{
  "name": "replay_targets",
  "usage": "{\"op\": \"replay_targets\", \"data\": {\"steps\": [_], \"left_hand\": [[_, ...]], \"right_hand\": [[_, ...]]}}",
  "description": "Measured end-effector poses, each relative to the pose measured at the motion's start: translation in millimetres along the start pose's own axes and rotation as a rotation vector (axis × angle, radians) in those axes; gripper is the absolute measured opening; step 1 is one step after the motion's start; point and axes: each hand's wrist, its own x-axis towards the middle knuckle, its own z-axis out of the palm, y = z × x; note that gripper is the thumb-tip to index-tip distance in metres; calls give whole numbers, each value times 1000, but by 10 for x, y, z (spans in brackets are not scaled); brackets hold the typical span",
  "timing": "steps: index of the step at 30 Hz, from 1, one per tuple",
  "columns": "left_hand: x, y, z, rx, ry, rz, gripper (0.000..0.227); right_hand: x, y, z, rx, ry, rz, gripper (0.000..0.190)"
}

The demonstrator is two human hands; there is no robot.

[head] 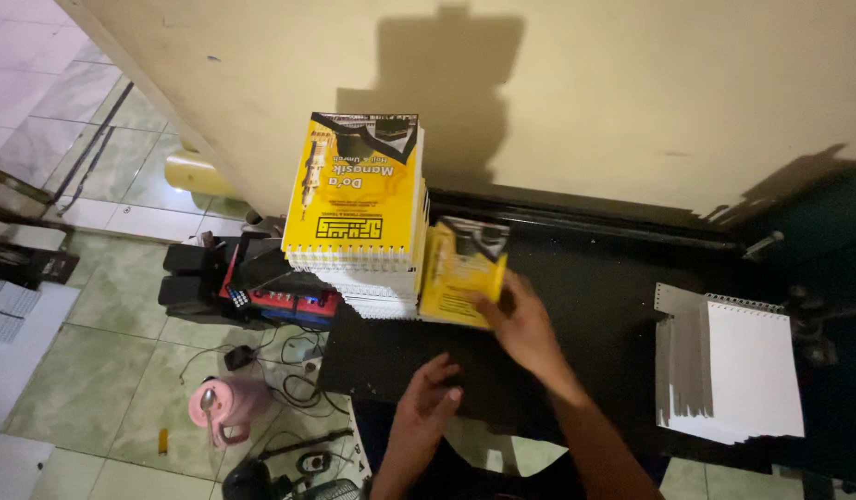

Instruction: The person assembles spiral-bound notebooks by inserting loose white paper stacks into yellow covers. They repeatedly pick up a paper stack, slide it into a cover, and place the finished notebook onto a growing pile on the table.

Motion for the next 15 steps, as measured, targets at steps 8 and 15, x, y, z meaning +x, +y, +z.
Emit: {"op": "replay_targets", "data": {"steps": [8, 15], "left_hand": [[7, -134, -12, 104, 3, -133, 58], [90, -45, 24, 189, -18, -116, 51]], "right_hand": [[-60, -182, 116, -234, -38, 98, 65], [-73, -313, 62, -198, -101, 73, 65]]}}
